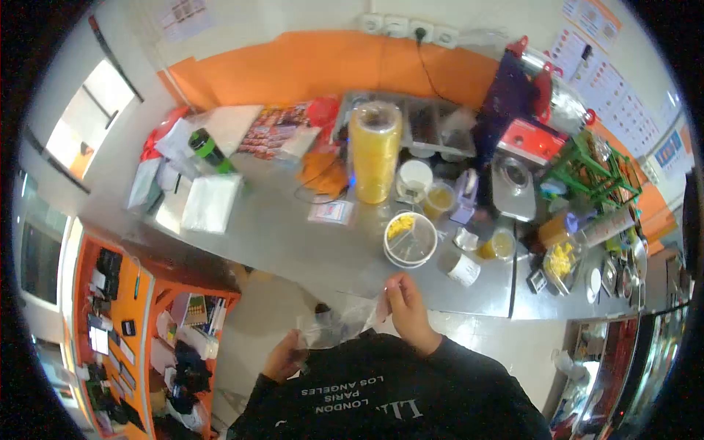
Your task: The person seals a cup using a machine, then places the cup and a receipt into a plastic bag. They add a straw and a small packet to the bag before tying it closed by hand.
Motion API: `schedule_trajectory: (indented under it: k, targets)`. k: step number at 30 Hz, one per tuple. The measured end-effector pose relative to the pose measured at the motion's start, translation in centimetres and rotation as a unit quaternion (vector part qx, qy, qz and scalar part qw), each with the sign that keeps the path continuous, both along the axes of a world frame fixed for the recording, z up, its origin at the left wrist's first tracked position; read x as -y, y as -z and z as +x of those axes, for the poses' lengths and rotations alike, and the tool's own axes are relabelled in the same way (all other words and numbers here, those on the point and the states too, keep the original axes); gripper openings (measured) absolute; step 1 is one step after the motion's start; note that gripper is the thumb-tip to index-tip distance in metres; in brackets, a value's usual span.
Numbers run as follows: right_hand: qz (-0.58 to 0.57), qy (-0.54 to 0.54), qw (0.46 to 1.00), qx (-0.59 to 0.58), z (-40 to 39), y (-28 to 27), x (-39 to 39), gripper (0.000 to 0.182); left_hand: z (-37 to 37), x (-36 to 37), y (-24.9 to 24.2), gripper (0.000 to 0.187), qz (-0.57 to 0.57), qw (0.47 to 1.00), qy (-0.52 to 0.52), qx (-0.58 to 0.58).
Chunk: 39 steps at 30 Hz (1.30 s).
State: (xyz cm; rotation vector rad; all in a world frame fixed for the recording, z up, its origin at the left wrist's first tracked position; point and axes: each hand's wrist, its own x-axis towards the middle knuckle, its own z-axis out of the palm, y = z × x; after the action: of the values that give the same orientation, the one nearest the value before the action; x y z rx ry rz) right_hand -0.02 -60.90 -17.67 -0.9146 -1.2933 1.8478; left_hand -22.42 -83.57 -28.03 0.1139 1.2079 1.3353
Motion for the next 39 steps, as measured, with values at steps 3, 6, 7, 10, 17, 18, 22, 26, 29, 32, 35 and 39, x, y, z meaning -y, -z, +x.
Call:
schedule_trajectory:
  k: [3, 6, 7, 10, 17, 18, 22, 26, 29, 32, 35, 39]
  targets:
    - [0.021, 0.049, 0.999, 0.0, 2.0, 0.9, -0.3, 0.018, -0.1, -1.4, -1.3, 0.018, -0.07, 0.996, 0.041, -0.028]
    - [0.028, 0.108, 0.994, 0.005, 3.2, 2.3, -0.4, 0.017, -1.0, -1.9, -1.9, 0.02, -0.117, 0.99, 0.073, -0.033]
    - [0.024, 0.12, 0.992, 0.014, 3.5, 2.4, -0.3, 0.017, -1.3, -1.9, -1.9, 0.021, -0.128, 0.986, 0.087, -0.058]
    - [0.042, 0.14, 0.988, 0.044, 4.2, 2.6, 0.4, 0.018, -2.0, -1.7, -2.6, 0.023, -0.127, 0.975, 0.116, -0.142]
    - [0.038, 0.106, 0.992, 0.048, 3.8, 4.5, 0.3, 0.015, -2.7, 0.6, -1.0, 0.025, -0.021, 0.994, 0.048, -0.093]
    - [0.037, 0.095, 0.994, 0.041, 2.9, 4.6, 0.3, 0.017, -2.9, 1.4, -1.8, 0.026, -0.013, 0.994, 0.03, -0.103]
    - [0.034, 0.106, 0.993, 0.03, -0.6, 6.8, -0.1, 0.02, -2.7, 4.0, -4.2, 0.027, -0.052, 0.985, -0.045, -0.159]
    - [0.048, -0.002, 0.999, -0.004, -3.3, 7.8, -0.5, 0.019, -1.9, 7.6, -4.0, 0.032, -0.065, 0.977, -0.121, -0.163]
    - [0.027, -0.038, 0.999, -0.012, -6.0, 7.2, 0.7, 0.017, -1.0, 9.6, -4.6, 0.032, -0.051, 0.977, -0.125, -0.164]
    - [0.019, -0.084, 0.996, 0.012, -8.1, 8.3, 1.3, 0.017, 0.0, 11.3, -4.1, 0.03, -0.08, 0.974, -0.14, -0.16]
    - [0.023, -0.14, 0.989, 0.028, -10.0, 7.9, 2.5, 0.017, 0.2, 12.3, -6.2, 0.031, -0.058, 0.977, -0.178, -0.106]
    - [0.055, -0.096, 0.994, 0.025, -13.3, 10.5, 2.8, 0.017, -2.4, 14.2, -2.9, 0.037, -0.07, 0.982, -0.123, -0.123]
